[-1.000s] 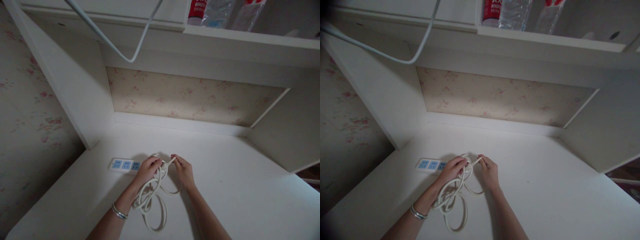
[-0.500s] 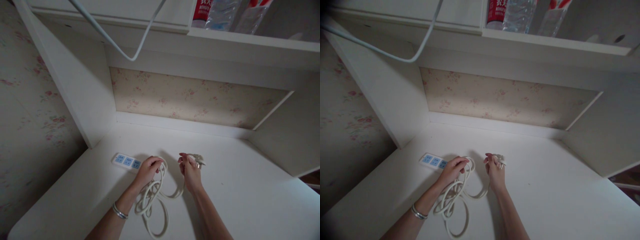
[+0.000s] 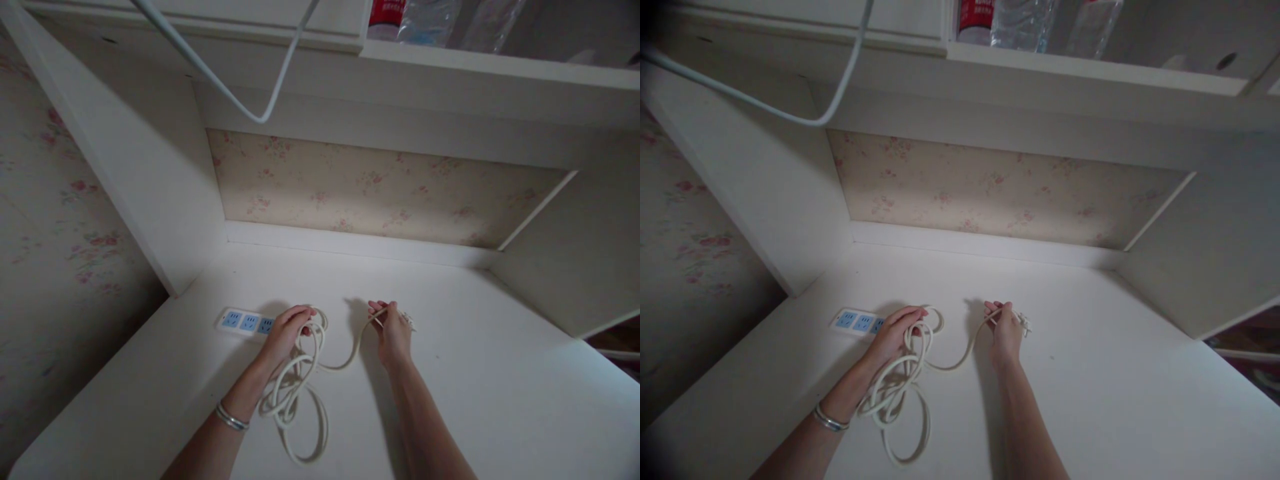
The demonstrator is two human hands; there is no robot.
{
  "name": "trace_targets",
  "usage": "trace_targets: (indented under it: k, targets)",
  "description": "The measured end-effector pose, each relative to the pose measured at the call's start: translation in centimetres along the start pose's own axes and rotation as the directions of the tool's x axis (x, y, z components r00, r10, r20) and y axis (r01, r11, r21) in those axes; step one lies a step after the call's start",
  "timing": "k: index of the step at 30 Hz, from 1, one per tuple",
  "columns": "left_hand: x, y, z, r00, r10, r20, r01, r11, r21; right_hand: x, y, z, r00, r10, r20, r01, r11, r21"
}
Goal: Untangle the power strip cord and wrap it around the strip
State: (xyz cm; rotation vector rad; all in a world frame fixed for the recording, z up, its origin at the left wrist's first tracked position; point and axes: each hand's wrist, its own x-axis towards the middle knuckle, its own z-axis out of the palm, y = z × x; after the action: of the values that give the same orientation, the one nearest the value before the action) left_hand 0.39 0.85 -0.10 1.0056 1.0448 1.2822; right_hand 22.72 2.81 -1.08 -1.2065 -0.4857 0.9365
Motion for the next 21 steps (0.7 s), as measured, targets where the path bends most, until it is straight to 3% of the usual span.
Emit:
trace_targets:
  k: [3, 7, 10, 14, 17, 21]
  targets:
    - [-0.1, 0.1, -0.1, 1.0, -0.011, 0.008, 0.011, 1.0, -0.002, 0.2, 0.1, -0.2, 0.996, -0.086, -0.006, 0.085, 0.992, -0.097]
    - [-0.6, 0.7, 0.0, 0.999, -0.027, 0.036, 0.027, 1.0, -0.009, 1.5, -0.8, -0.3, 1.0, -0.02, 0.001, 0.02, 0.998, 0.057]
    - [-1.0, 1.1, 0.3, 0.997, 0.004, 0.077, -0.007, 0.999, 0.045, 4.2, -2.7, -0.6, 1.0, 0.019, -0.004, -0.018, 0.992, 0.124]
    - [-1.0, 1.1, 0.5, 0.991, 0.102, 0.09, -0.122, 0.958, 0.261, 8.8, -6.3, -1.7, 1.0, 0.012, -0.007, -0.011, 0.991, 0.136]
    - [-0.8, 0.6, 0.2, 0.972, 0.216, 0.098, -0.237, 0.862, 0.447, 11.8, -8.4, -3.1, 0.998, 0.006, -0.064, 0.004, 0.989, 0.146]
    - [-0.1, -0.5, -1.0, 0.915, 0.369, 0.161, -0.369, 0.606, 0.705, 14.2, -9.4, -5.7, 0.983, -0.014, -0.183, 0.04, 0.99, 0.138]
